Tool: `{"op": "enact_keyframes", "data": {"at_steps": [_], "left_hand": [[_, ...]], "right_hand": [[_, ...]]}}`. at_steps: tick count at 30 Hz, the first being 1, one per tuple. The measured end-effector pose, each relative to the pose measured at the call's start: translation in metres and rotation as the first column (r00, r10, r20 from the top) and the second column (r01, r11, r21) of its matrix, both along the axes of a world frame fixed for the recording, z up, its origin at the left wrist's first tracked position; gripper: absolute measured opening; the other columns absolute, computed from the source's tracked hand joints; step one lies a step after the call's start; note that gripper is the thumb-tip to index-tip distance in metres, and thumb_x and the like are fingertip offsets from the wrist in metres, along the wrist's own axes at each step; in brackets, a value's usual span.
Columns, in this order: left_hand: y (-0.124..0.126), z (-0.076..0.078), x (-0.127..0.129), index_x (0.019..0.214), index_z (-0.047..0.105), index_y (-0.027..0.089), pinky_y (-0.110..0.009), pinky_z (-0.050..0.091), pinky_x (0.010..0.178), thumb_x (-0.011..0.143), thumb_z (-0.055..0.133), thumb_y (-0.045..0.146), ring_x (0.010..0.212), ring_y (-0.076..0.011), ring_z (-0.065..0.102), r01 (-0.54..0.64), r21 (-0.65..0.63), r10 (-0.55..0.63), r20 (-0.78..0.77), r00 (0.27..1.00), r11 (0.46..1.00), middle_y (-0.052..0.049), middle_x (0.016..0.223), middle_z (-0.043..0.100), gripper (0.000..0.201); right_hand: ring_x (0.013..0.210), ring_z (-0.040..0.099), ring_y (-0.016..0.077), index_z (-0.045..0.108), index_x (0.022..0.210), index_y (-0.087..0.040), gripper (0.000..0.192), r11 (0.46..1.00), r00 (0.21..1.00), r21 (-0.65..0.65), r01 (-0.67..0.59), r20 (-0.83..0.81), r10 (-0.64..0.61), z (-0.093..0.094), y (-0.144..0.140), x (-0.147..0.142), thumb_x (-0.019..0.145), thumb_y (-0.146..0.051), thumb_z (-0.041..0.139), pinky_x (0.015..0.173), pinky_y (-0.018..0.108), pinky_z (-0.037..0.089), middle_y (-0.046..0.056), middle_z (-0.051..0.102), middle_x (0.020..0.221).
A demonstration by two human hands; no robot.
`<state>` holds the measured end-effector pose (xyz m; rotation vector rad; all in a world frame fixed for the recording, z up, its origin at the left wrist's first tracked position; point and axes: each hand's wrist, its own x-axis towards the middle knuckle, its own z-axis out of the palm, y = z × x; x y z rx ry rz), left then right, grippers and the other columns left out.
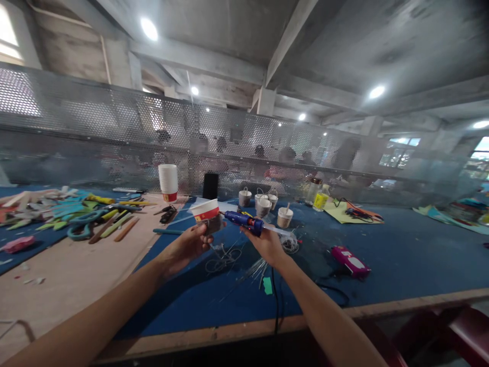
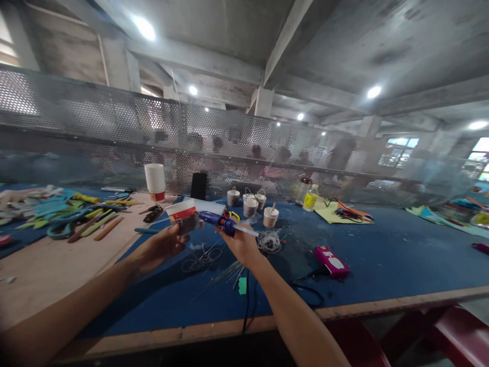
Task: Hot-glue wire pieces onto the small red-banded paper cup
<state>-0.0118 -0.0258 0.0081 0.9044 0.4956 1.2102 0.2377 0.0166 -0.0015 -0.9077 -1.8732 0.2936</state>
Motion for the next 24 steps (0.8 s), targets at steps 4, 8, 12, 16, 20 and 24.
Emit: {"op": "enact_keyframes", "data": {"at_steps": [4, 8, 12, 16, 20, 24], "left_hand": [[0.003, -0.005, -0.002, 0.109, 0.074, 0.018, -0.019, 0.052, 0.057, 0.081, 0.081, 0.025, 0.066, -0.0109, 0.062, -0.021, -0.007, 0.021, -0.013, 1.000, 1.000, -0.009, 0.104, 0.076, 0.029], [0.004, -0.008, -0.003, 0.085, 0.072, 0.016, -0.020, 0.052, 0.060, 0.078, 0.084, 0.025, 0.068, -0.0137, 0.065, -0.085, -0.077, 0.085, -0.013, 0.996, 0.993, -0.002, 0.069, 0.069, 0.016], [0.004, -0.007, -0.003, 0.090, 0.072, 0.017, -0.022, 0.054, 0.065, 0.078, 0.083, 0.025, 0.072, -0.0146, 0.066, -0.122, -0.084, 0.119, -0.037, 0.992, 0.989, -0.002, 0.074, 0.071, 0.018], [0.002, -0.005, -0.001, 0.108, 0.072, 0.017, -0.025, 0.056, 0.069, 0.082, 0.080, 0.028, 0.079, -0.0156, 0.068, -0.118, -0.047, 0.114, -0.085, 0.990, 0.992, -0.007, 0.099, 0.075, 0.029], [-0.001, -0.001, 0.003, 0.109, 0.072, 0.018, -0.026, 0.057, 0.069, 0.082, 0.080, 0.029, 0.082, -0.0161, 0.069, -0.108, -0.018, 0.106, -0.111, 0.988, 0.994, -0.009, 0.115, 0.074, 0.030], [-0.003, 0.002, 0.007, 0.109, 0.074, 0.017, -0.026, 0.057, 0.068, 0.080, 0.081, 0.028, 0.082, -0.0168, 0.070, -0.114, -0.009, 0.112, -0.115, 0.987, 0.993, -0.010, 0.118, 0.074, 0.032]], "right_hand": [[0.051, 0.054, 0.0156, 0.067, 0.077, -0.018, 0.041, 0.960, 0.989, -0.260, -0.101, -0.132, 0.069, 0.010, -0.007, -0.002, 0.089, -0.057, 0.062, 0.056, 0.028, 0.045, -0.001, 0.056, 0.051], [0.042, 0.043, 0.0084, 0.057, 0.085, -0.020, 0.035, 0.875, 0.892, -0.381, -0.300, -0.437, 0.116, 0.016, -0.004, -0.002, 0.084, -0.053, 0.069, 0.049, 0.023, 0.037, -0.008, 0.049, 0.051], [0.045, 0.046, 0.0067, 0.052, 0.088, -0.021, 0.038, 0.781, 0.751, -0.447, -0.436, -0.659, 0.042, 0.013, 0.008, 0.000, 0.074, -0.047, 0.075, 0.046, 0.021, 0.037, -0.008, 0.054, 0.066], [0.056, 0.054, 0.0106, 0.061, 0.090, -0.018, 0.042, 0.757, 0.805, -0.580, -0.300, -0.580, -0.126, 0.001, 0.022, 0.007, 0.069, -0.050, 0.078, 0.051, 0.022, 0.042, -0.004, 0.059, 0.069], [0.063, 0.056, 0.0145, 0.070, 0.083, -0.013, 0.044, 0.780, 0.910, -0.615, -0.115, -0.380, -0.166, -0.012, 0.032, 0.012, 0.069, -0.054, 0.077, 0.056, 0.025, 0.041, 0.000, 0.062, 0.066], [0.064, 0.055, 0.0153, 0.071, 0.080, -0.012, 0.045, 0.810, 0.962, -0.581, 0.079, -0.169, -0.215, -0.021, 0.037, 0.013, 0.070, -0.055, 0.076, 0.060, 0.026, 0.038, 0.000, 0.063, 0.066]]}}
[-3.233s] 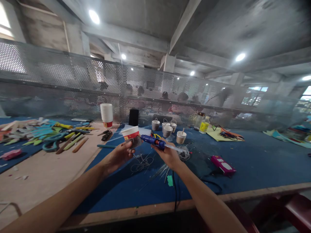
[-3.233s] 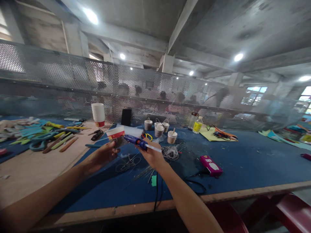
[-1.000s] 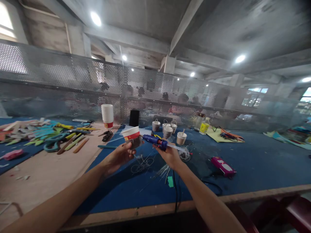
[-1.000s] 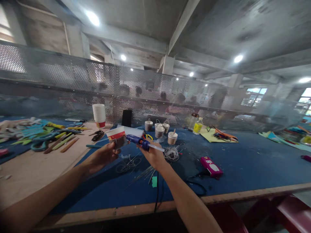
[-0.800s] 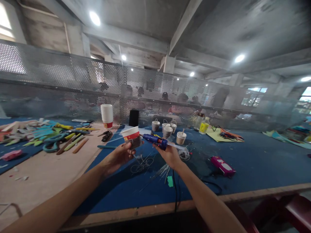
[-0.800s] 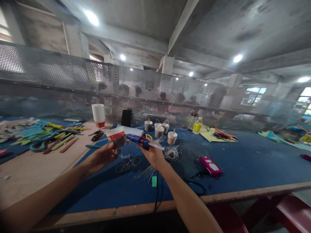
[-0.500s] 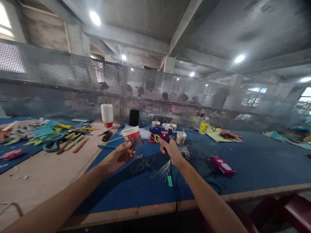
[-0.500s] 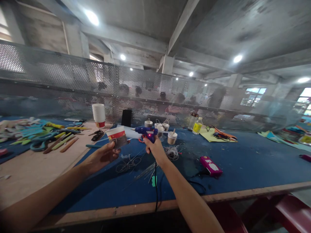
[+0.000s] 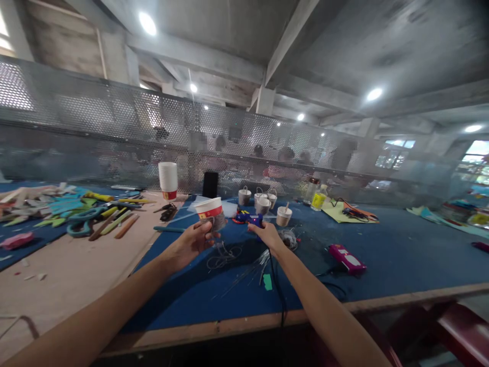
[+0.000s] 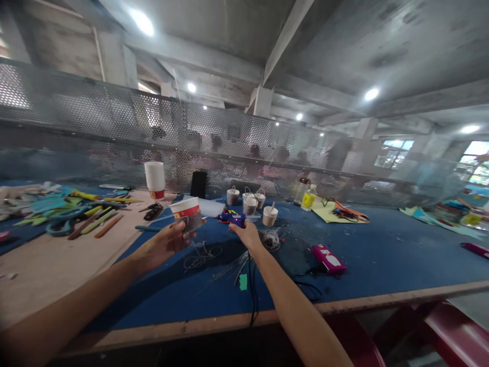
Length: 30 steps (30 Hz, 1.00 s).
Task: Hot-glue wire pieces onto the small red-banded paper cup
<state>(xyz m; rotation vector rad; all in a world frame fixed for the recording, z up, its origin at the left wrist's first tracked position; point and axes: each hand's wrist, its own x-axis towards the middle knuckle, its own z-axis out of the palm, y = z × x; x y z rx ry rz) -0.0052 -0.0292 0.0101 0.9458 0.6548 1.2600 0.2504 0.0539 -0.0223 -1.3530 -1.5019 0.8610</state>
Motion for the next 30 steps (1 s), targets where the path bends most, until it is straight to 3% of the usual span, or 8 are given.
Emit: {"op": "enact_keyframes", "data": {"at_steps": [3, 8, 17, 19, 22, 25, 27, 30], "left_hand": [[0.001, -0.001, 0.001, 0.107, 0.074, 0.016, -0.026, 0.057, 0.068, 0.078, 0.083, 0.026, 0.084, -0.0183, 0.071, -0.016, -0.015, 0.016, 0.015, 1.000, 1.000, -0.010, 0.110, 0.076, 0.032], [0.008, -0.010, -0.002, 0.103, 0.075, 0.017, -0.026, 0.056, 0.072, 0.077, 0.085, 0.028, 0.089, -0.0191, 0.072, 0.001, 0.009, -0.002, 0.018, 1.000, 1.000, -0.008, 0.103, 0.077, 0.030], [0.015, -0.019, -0.002, 0.107, 0.076, 0.019, -0.027, 0.056, 0.077, 0.077, 0.085, 0.032, 0.092, -0.0200, 0.072, 0.005, 0.038, -0.005, -0.025, 1.000, 0.999, -0.009, 0.106, 0.077, 0.033], [0.015, -0.018, -0.001, 0.106, 0.077, 0.019, -0.027, 0.056, 0.077, 0.076, 0.085, 0.031, 0.092, -0.0204, 0.072, -0.013, 0.048, 0.015, -0.040, 0.999, 0.999, -0.008, 0.105, 0.077, 0.033], [0.014, -0.017, 0.002, 0.106, 0.077, 0.018, -0.028, 0.056, 0.079, 0.076, 0.085, 0.030, 0.095, -0.0212, 0.071, -0.049, 0.098, 0.056, -0.068, 0.996, 0.994, -0.010, 0.107, 0.077, 0.033], [0.015, -0.017, 0.005, 0.108, 0.077, 0.017, -0.033, 0.054, 0.087, 0.075, 0.085, 0.028, 0.100, -0.0241, 0.071, -0.101, 0.154, 0.114, -0.077, 0.990, 0.983, -0.011, 0.110, 0.077, 0.036], [0.016, -0.017, 0.005, 0.109, 0.077, 0.016, -0.035, 0.052, 0.092, 0.073, 0.087, 0.026, 0.104, -0.0266, 0.070, -0.123, 0.189, 0.140, -0.081, 0.987, 0.974, -0.012, 0.110, 0.078, 0.039], [0.016, -0.018, 0.004, 0.109, 0.077, 0.014, -0.034, 0.053, 0.086, 0.069, 0.088, 0.026, 0.103, -0.0295, 0.071, -0.165, 0.199, 0.189, -0.107, 0.976, 0.966, -0.013, 0.107, 0.078, 0.043]], "right_hand": [[0.064, 0.056, 0.0164, 0.068, 0.076, -0.015, 0.045, 0.996, 0.969, 0.026, 0.091, 0.227, -0.094, -0.004, 0.004, 0.000, 0.072, -0.058, 0.076, 0.059, 0.026, 0.035, 0.000, 0.063, 0.066], [0.074, 0.064, 0.0206, 0.068, 0.081, -0.020, 0.044, 0.989, 0.840, 0.059, 0.132, 0.524, -0.144, -0.010, 0.005, -0.001, 0.085, -0.063, 0.064, 0.063, 0.027, 0.037, 0.005, 0.071, 0.079], [0.094, 0.069, 0.0249, 0.069, 0.089, -0.020, 0.040, 0.991, 0.705, 0.095, 0.098, 0.696, -0.136, -0.014, -0.004, -0.010, 0.088, -0.060, 0.064, 0.079, 0.032, 0.045, 0.009, 0.074, 0.095], [0.098, 0.068, 0.0257, 0.068, 0.092, -0.020, 0.036, 0.979, 0.692, 0.178, 0.094, 0.696, -0.193, -0.011, -0.006, -0.011, 0.088, -0.056, 0.066, 0.084, 0.034, 0.046, 0.011, 0.072, 0.101], [0.103, 0.066, 0.0252, 0.066, 0.100, -0.019, 0.026, 0.945, 0.788, 0.326, 0.024, 0.576, -0.219, -0.001, -0.013, -0.016, 0.090, -0.043, 0.067, 0.090, 0.038, 0.048, 0.011, 0.069, 0.110], [0.073, 0.068, 0.0170, 0.064, 0.104, -0.019, 0.022, 0.969, 0.962, 0.141, -0.201, 0.215, 0.168, 0.012, -0.028, -0.031, 0.091, -0.037, 0.065, 0.074, 0.032, 0.053, 0.007, 0.072, 0.104], [0.060, 0.066, 0.0138, 0.063, 0.111, -0.021, 0.031, 0.898, 0.894, -0.025, -0.439, -0.112, 0.433, 0.021, -0.043, -0.045, 0.090, -0.043, 0.065, 0.060, 0.029, 0.052, 0.006, 0.071, 0.109], [0.068, 0.071, 0.0144, 0.065, 0.113, -0.023, 0.037, 0.689, 0.657, -0.090, -0.719, -0.410, 0.632, 0.028, -0.063, -0.063, 0.085, -0.045, 0.072, 0.065, 0.027, 0.055, 0.003, 0.071, 0.108]]}}
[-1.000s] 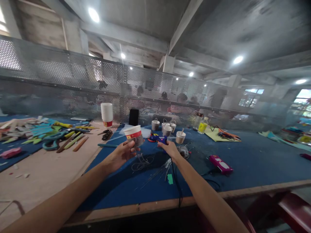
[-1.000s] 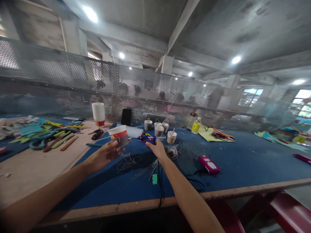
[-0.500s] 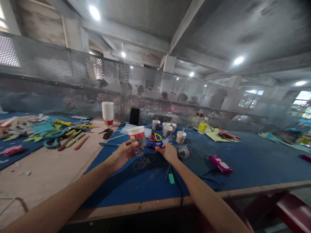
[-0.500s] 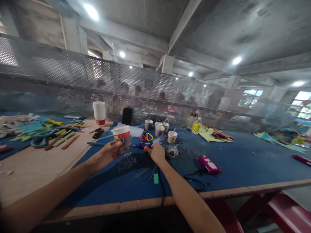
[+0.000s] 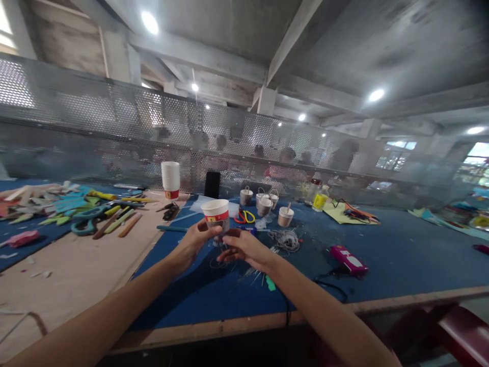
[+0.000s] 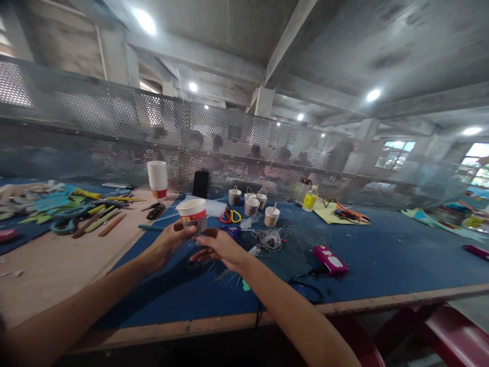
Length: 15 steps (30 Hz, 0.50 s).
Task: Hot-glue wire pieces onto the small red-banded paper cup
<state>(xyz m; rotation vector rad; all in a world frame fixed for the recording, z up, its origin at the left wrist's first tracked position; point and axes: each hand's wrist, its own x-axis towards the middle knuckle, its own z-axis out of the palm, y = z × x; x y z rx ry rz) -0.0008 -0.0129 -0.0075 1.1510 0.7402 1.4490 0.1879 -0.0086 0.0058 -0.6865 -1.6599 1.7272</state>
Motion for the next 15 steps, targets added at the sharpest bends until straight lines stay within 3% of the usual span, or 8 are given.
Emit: {"op": "enact_keyframes", "data": {"at_steps": [2, 5, 8, 11, 15], "left_hand": [[-0.001, 0.001, -0.001, 0.108, 0.077, 0.014, -0.034, 0.053, 0.082, 0.068, 0.089, 0.026, 0.100, -0.0300, 0.072, -0.024, -0.012, 0.024, -0.013, 1.000, 1.000, -0.013, 0.104, 0.079, 0.043], [-0.002, 0.003, 0.000, 0.105, 0.078, 0.015, -0.035, 0.053, 0.088, 0.070, 0.088, 0.027, 0.099, -0.0281, 0.072, -0.010, -0.005, 0.010, 0.010, 1.000, 1.000, -0.012, 0.103, 0.079, 0.038], [-0.002, 0.004, 0.000, 0.105, 0.079, 0.015, -0.035, 0.052, 0.095, 0.072, 0.087, 0.027, 0.102, -0.0267, 0.071, 0.019, -0.015, -0.018, 0.028, 0.999, 1.000, -0.012, 0.107, 0.079, 0.036], [-0.002, 0.003, 0.001, 0.107, 0.079, 0.015, -0.036, 0.051, 0.098, 0.072, 0.087, 0.027, 0.107, -0.0276, 0.070, 0.040, -0.031, -0.040, 0.009, 0.999, 0.999, -0.013, 0.111, 0.078, 0.037], [0.000, -0.001, 0.000, 0.107, 0.080, 0.016, -0.037, 0.051, 0.098, 0.074, 0.086, 0.029, 0.110, -0.0289, 0.069, 0.043, -0.054, -0.044, -0.024, 0.999, 0.998, -0.014, 0.113, 0.078, 0.037]], "right_hand": [[0.069, 0.071, 0.0143, 0.066, 0.107, -0.021, 0.036, 0.999, 0.999, -0.041, -0.025, -0.043, 0.023, 0.001, -0.005, -0.008, 0.082, -0.046, 0.075, 0.070, 0.027, 0.056, 0.002, 0.072, 0.098], [0.062, 0.065, 0.0130, 0.065, 0.090, -0.018, 0.033, 0.976, 0.976, 0.038, 0.216, -0.029, -0.215, -0.004, 0.001, -0.012, 0.078, -0.046, 0.078, 0.067, 0.026, 0.054, -0.001, 0.067, 0.074], [0.058, 0.057, 0.0122, 0.065, 0.081, -0.018, 0.029, 0.876, 0.898, 0.203, 0.437, -0.041, -0.438, -0.008, 0.015, -0.008, 0.079, -0.045, 0.074, 0.063, 0.025, 0.050, -0.004, 0.059, 0.063], [0.060, 0.055, 0.0127, 0.065, 0.077, -0.019, 0.026, 0.801, 0.860, 0.335, 0.496, -0.062, -0.507, -0.007, 0.022, 0.000, 0.082, -0.045, 0.070, 0.064, 0.025, 0.048, -0.004, 0.057, 0.063], [0.066, 0.060, 0.0147, 0.068, 0.083, -0.020, 0.027, 0.766, 0.840, 0.359, 0.533, -0.115, -0.530, -0.001, 0.021, 0.006, 0.084, -0.046, 0.069, 0.070, 0.026, 0.050, -0.003, 0.062, 0.067]]}}
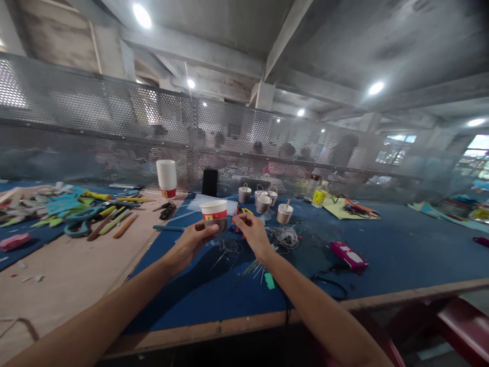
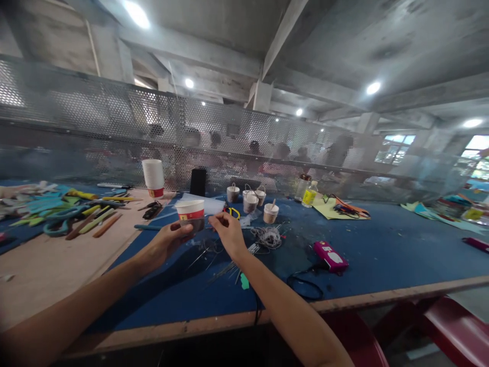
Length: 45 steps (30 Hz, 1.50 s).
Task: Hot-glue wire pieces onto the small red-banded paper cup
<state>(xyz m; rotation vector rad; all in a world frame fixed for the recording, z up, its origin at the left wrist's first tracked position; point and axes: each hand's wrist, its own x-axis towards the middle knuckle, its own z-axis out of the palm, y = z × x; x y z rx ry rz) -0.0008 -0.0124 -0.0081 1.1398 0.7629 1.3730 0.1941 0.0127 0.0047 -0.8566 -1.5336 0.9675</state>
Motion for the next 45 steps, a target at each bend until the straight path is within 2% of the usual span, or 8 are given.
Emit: {"op": "enact_keyframes", "data": {"at_steps": [6, 14, 21, 30, 40, 45], "left_hand": [[0.001, -0.001, 0.000, 0.107, 0.079, 0.015, -0.038, 0.052, 0.095, 0.069, 0.089, 0.031, 0.110, -0.0314, 0.070, 0.024, -0.031, -0.024, -0.002, 1.000, 0.999, -0.016, 0.113, 0.078, 0.043], [0.000, -0.002, 0.001, 0.109, 0.079, 0.016, -0.041, 0.050, 0.102, 0.070, 0.088, 0.038, 0.115, -0.0330, 0.068, 0.050, -0.029, -0.052, -0.057, 0.997, 0.998, -0.015, 0.118, 0.077, 0.045], [0.001, -0.003, 0.001, 0.107, 0.080, 0.017, -0.043, 0.049, 0.103, 0.069, 0.088, 0.037, 0.113, -0.0332, 0.069, 0.078, -0.027, -0.079, -0.041, 0.996, 0.997, -0.014, 0.115, 0.078, 0.043], [0.002, -0.005, 0.000, 0.110, 0.079, 0.015, -0.042, 0.050, 0.103, 0.070, 0.087, 0.037, 0.116, -0.0337, 0.068, 0.090, -0.028, -0.091, -0.042, 0.995, 0.996, -0.016, 0.118, 0.077, 0.046], [0.002, -0.005, 0.000, 0.108, 0.080, 0.016, -0.048, 0.047, 0.108, 0.070, 0.087, 0.036, 0.116, -0.0365, 0.068, 0.115, -0.016, -0.116, -0.031, 0.993, 0.993, -0.015, 0.115, 0.078, 0.044], [0.004, -0.008, -0.002, 0.111, 0.080, 0.017, -0.045, 0.048, 0.106, 0.073, 0.085, 0.035, 0.116, -0.0339, 0.068, 0.148, -0.002, -0.148, -0.041, 0.988, 0.989, -0.015, 0.118, 0.077, 0.041]], "right_hand": [[0.081, 0.070, 0.0198, 0.071, 0.088, -0.020, 0.028, 1.000, 0.997, -0.010, -0.006, -0.082, 0.005, 0.000, 0.001, 0.002, 0.083, -0.047, 0.071, 0.079, 0.029, 0.054, 0.002, 0.072, 0.080], [0.075, 0.069, 0.0190, 0.069, 0.084, -0.021, 0.028, 0.999, 0.984, -0.023, -0.048, -0.174, 0.043, -0.006, 0.006, 0.001, 0.080, -0.048, 0.074, 0.078, 0.032, 0.058, 0.000, 0.070, 0.078], [0.075, 0.067, 0.0190, 0.067, 0.082, -0.022, 0.025, 0.999, 0.990, 0.006, -0.039, -0.132, 0.039, -0.011, 0.010, 0.002, 0.080, -0.046, 0.072, 0.078, 0.033, 0.058, 0.001, 0.069, 0.077], [0.073, 0.065, 0.0180, 0.065, 0.078, -0.021, 0.025, 1.000, 0.995, 0.000, -0.023, -0.095, 0.023, -0.005, 0.005, 0.003, 0.078, -0.045, 0.070, 0.075, 0.032, 0.057, 0.000, 0.067, 0.074], [0.069, 0.066, 0.0175, 0.063, 0.074, -0.021, 0.026, 0.999, 0.993, -0.033, -0.033, -0.116, 0.029, -0.004, 0.004, 0.001, 0.075, -0.045, 0.074, 0.075, 0.032, 0.058, -0.001, 0.065, 0.070], [0.069, 0.067, 0.0184, 0.063, 0.072, -0.021, 0.025, 0.998, 0.992, -0.045, -0.041, -0.119, 0.035, -0.003, 0.005, 0.001, 0.072, -0.043, 0.074, 0.075, 0.032, 0.057, -0.001, 0.066, 0.069]]}}
